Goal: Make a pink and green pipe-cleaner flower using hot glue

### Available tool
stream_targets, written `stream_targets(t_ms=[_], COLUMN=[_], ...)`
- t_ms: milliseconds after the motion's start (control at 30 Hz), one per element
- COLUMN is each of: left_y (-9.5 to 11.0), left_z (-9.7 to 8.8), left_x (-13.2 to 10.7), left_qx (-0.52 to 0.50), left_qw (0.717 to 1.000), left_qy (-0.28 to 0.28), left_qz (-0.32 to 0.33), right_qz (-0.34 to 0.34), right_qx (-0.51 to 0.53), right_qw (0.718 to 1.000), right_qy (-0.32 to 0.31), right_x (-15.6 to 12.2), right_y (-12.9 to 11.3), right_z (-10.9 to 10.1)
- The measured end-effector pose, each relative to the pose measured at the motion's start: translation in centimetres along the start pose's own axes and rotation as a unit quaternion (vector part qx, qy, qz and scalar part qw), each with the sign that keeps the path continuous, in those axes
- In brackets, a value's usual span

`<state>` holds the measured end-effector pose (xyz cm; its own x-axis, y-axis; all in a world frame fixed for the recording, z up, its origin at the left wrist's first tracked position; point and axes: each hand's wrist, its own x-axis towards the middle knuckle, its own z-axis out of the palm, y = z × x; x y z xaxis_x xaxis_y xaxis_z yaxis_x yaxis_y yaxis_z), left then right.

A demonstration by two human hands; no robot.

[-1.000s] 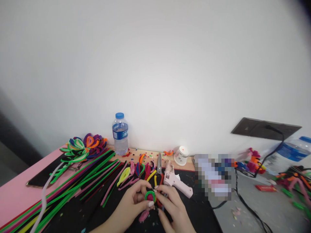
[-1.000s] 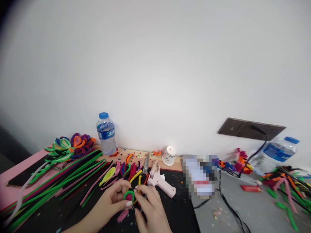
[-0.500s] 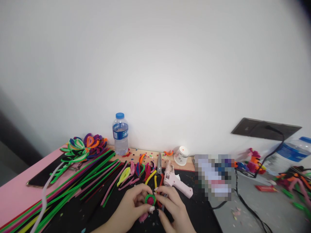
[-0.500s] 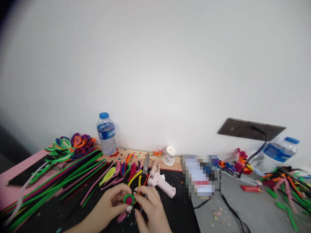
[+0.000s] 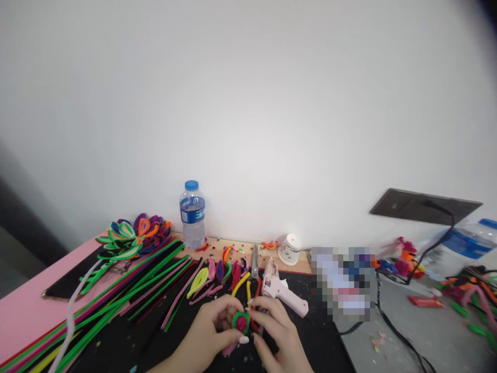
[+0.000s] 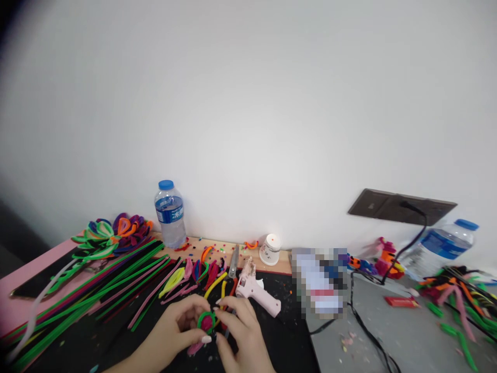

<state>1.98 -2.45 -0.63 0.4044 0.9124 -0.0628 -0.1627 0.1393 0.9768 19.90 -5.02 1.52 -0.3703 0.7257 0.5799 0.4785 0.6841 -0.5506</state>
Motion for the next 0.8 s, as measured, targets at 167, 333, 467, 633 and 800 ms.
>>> stream_targets(t_ms=[167, 333, 467, 633, 800], left_y=[0.36, 0.47, 0.53, 0.37, 0.30], left_z=[0.10, 0.08, 0.14, 0.13, -0.01], left_x=[-0.18, -0.18, -0.16, -0.12, -0.12], left_qx=[0.028, 0.054, 0.052, 0.046, 0.040], left_qw=[1.000, 0.999, 0.999, 0.999, 0.999], left_qy=[0.003, 0.001, -0.002, -0.002, 0.006], left_qz=[0.007, 0.006, 0.006, 0.006, -0.008], right_qz=[0.002, -0.006, 0.000, -0.002, -0.003], right_qx=[0.010, 0.017, 0.018, 0.012, -0.029], right_qw=[1.000, 1.000, 1.000, 1.000, 1.000], right_qy=[0.004, 0.006, 0.000, -0.005, -0.004], right_x=[0.07, 0.23, 0.21, 0.28, -0.05], right_y=[0.07, -0.04, 0.01, -0.09, 0.01], right_z=[0.02, -0.04, 0.07, 0.00, -0.38])
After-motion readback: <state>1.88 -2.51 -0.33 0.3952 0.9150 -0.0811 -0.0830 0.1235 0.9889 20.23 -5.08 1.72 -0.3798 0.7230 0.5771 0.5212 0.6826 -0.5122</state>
